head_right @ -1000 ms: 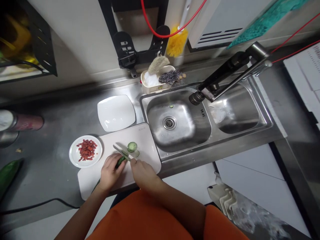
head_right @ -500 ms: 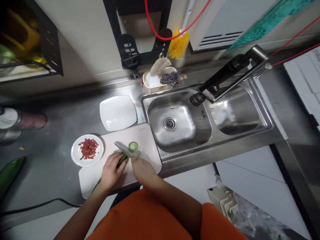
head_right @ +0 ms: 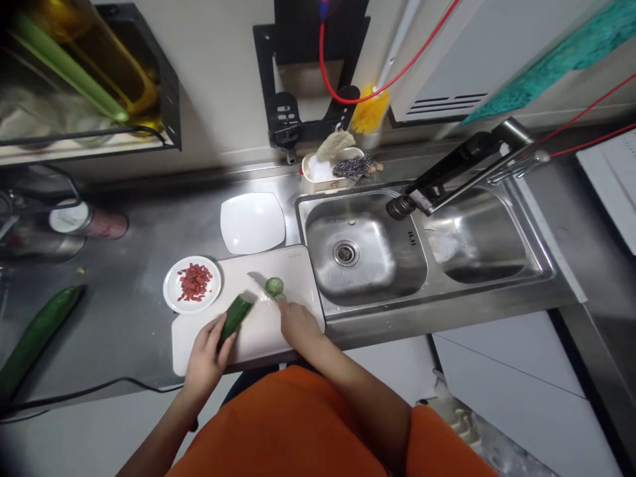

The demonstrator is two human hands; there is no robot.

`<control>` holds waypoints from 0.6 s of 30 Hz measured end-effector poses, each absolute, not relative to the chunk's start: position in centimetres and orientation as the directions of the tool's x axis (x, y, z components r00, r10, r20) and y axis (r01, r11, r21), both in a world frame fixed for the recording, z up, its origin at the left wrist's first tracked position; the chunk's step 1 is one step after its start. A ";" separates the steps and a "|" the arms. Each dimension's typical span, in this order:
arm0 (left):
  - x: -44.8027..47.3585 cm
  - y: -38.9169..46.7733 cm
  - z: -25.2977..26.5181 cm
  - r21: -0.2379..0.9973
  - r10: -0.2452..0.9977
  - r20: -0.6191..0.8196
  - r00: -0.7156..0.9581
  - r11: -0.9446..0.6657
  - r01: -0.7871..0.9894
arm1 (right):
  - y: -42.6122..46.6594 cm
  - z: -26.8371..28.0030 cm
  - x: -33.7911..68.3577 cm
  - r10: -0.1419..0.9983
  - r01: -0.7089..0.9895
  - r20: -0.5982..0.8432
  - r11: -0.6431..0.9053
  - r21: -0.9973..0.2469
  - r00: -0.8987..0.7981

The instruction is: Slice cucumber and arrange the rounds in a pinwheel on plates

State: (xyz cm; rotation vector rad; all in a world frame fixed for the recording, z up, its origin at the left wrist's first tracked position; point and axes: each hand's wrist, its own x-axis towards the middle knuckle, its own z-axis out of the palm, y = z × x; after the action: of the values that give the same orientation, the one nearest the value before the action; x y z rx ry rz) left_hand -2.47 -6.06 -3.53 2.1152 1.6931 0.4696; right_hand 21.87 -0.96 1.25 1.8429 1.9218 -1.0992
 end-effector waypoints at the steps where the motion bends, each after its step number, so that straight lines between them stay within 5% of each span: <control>1: -2.9 -6.2 -3.2 0.494 0.989 0.043 0.140 -0.143 0.858 | -1.0 1.3 21.9 0.747 0.940 -0.646 -0.085 -0.329 -0.159; 9: -9.0 -5.1 -3.0 0.415 0.833 0.303 -0.463 0.322 0.851 | -1.4 1.7 21.8 0.742 0.952 -0.655 -0.078 -0.297 -0.144; 18: -10.8 -0.3 -3.5 0.238 0.719 -0.038 -0.694 0.681 0.693 | -1.7 2.7 21.8 0.706 0.959 -0.700 -0.111 -0.260 -0.108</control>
State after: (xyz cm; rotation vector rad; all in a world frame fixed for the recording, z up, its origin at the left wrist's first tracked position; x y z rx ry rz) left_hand -10.83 -0.25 -3.51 1.1652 2.7612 0.3120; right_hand 21.80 -1.67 2.67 1.8349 1.8319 -1.0569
